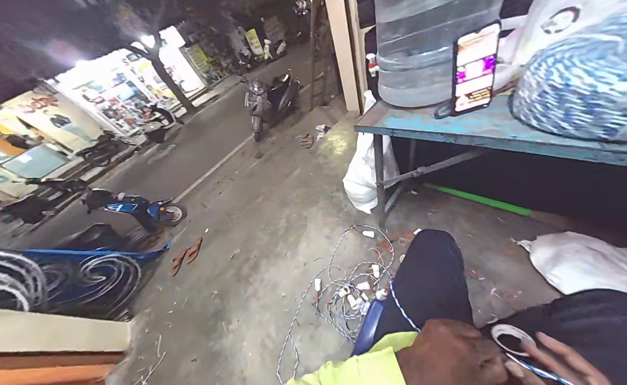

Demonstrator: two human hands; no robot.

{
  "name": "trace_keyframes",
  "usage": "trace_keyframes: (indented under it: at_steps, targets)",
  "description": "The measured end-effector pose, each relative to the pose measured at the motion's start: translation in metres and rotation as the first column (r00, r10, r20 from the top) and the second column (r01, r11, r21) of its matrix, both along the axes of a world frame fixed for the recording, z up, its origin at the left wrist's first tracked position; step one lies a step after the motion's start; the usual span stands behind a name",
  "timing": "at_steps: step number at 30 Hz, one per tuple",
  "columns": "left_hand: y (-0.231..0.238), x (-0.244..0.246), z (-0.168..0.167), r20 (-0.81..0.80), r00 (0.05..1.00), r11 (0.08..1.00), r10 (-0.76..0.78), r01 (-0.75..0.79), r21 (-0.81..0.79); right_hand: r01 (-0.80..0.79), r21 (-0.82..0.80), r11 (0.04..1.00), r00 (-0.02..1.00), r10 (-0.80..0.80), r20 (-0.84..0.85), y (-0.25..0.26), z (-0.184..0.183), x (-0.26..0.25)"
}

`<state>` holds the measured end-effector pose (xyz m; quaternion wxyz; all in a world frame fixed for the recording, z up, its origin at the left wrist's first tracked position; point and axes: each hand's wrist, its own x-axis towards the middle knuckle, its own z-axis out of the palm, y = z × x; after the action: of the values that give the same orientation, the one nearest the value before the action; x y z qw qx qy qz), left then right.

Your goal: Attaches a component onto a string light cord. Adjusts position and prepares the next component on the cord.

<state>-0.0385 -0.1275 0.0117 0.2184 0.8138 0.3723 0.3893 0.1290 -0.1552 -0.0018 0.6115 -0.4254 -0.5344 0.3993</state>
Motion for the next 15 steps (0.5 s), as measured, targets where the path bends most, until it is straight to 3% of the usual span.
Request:
trace_keyframes:
  at_steps: [7,9,12,15]
  targets:
    - [0.007,-0.005,-0.009,-0.024,0.999,0.999,-0.026,0.026,0.022,-0.076,-0.106,0.991,0.995,0.082,0.058,0.003,-0.018,0.013]
    - [0.005,-0.002,-0.007,-0.059,0.998,0.996,-0.03,0.036,0.087,-0.023,-0.127,0.992,0.987,0.043,0.157,0.0,-0.027,0.012]
    - [-0.003,-0.001,-0.016,-0.103,0.995,0.982,0.017,0.003,0.191,0.104,-0.113,0.988,0.885,-0.04,0.464,-0.004,-0.013,0.003]
    - [-0.016,0.002,-0.028,-0.082,0.994,0.984,0.072,-0.057,0.169,0.164,-0.194,0.967,0.893,-0.062,0.446,-0.01,-0.011,-0.006]
